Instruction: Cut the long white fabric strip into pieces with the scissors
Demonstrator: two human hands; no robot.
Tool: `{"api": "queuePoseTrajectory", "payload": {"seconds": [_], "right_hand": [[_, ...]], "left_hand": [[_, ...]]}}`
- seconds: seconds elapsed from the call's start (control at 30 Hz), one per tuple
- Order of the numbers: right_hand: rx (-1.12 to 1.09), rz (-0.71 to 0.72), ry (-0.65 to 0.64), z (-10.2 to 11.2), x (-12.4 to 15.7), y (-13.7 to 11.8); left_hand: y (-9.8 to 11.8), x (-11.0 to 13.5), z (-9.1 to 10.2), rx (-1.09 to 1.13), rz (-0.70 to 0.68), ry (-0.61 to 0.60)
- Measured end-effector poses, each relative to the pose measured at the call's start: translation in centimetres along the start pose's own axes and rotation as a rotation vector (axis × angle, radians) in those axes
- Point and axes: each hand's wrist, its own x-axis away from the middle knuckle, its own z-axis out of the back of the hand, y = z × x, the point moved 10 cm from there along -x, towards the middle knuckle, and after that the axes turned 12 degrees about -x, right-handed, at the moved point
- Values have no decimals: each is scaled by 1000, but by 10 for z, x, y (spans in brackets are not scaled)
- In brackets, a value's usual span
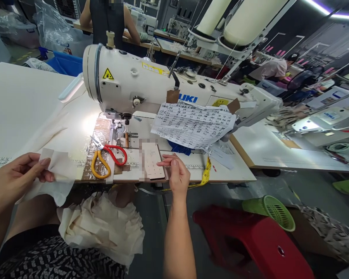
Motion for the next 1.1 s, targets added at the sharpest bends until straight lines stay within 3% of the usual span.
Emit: {"api": "queuePoseTrajectory", "payload": {"seconds": [0.1,0.27,0.5,0.87,1.1], "right_hand": [[-26,1,56,11,1,1],[-29,-55,4,7,2,6],[-117,-66,101,17,2,12],[-84,-105,-12,1,0,12],[30,-65,-154,-16,-6,1]], "left_hand": [[0,0,0,-8,0,-3],[3,0,-1,-16,-5,-1],[0,0,-1,-24,-6,-18],[4,-1,-4,-6,-62,-18],[3,-1,-4,-3,-84,-43]]}}
